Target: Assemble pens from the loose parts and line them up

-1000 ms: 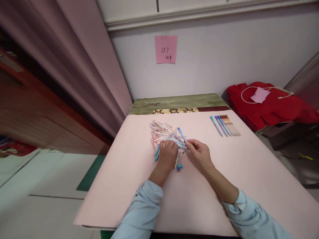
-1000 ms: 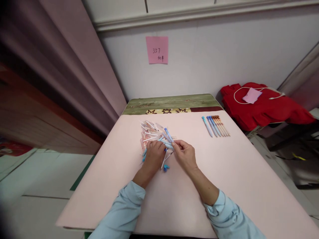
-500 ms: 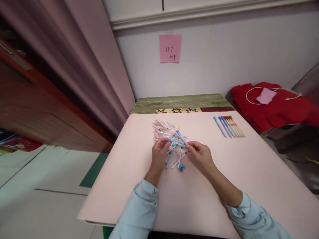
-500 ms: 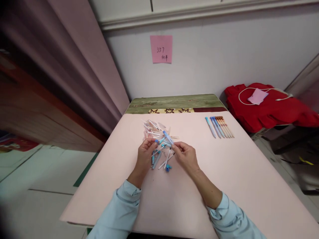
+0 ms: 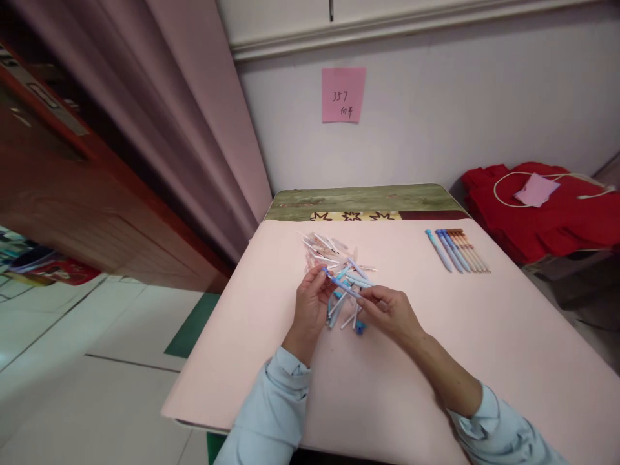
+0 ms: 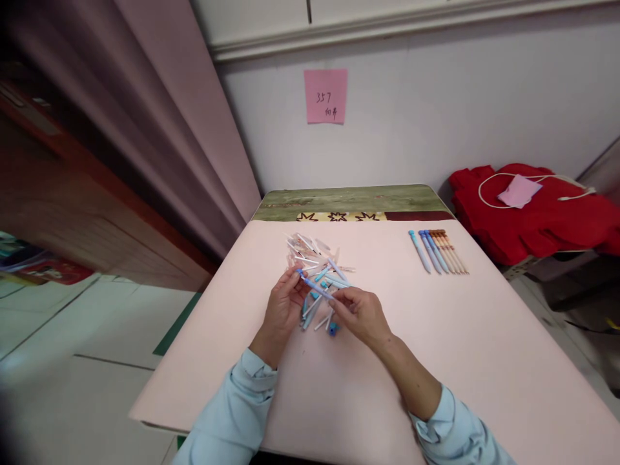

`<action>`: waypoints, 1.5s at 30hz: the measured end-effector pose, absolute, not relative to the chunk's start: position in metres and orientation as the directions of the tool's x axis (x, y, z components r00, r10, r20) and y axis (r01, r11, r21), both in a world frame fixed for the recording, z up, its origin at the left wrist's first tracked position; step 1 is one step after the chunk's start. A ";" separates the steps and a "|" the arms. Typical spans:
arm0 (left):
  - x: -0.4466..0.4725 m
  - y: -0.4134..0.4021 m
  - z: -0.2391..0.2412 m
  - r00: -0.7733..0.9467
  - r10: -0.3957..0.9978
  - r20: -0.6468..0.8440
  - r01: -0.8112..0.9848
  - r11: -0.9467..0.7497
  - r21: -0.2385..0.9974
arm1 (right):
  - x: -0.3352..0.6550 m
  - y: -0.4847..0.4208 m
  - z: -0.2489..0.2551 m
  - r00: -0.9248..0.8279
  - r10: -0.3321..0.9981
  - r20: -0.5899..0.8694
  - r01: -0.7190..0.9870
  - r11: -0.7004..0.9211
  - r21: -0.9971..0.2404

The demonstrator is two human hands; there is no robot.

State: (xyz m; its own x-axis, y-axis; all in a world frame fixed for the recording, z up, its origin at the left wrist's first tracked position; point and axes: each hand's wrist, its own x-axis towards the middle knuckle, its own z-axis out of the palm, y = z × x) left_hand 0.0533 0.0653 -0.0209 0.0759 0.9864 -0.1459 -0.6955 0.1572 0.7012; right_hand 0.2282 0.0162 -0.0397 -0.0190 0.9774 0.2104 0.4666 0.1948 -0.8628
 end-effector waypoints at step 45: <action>0.055 0.064 -0.022 -0.011 0.997 -0.072 -0.567 0.054 0.822 | 0.225 0.018 -0.048 0.031 0.985 0.170 0.478 0.135 -0.868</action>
State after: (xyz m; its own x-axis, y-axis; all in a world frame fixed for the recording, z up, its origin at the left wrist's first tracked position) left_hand 0.0551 0.0641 -0.0221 -0.0108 0.9973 -0.0723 -0.5665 0.0535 0.8223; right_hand 0.2250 0.0182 -0.0482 0.0307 0.9850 0.1699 0.4783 0.1347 -0.8678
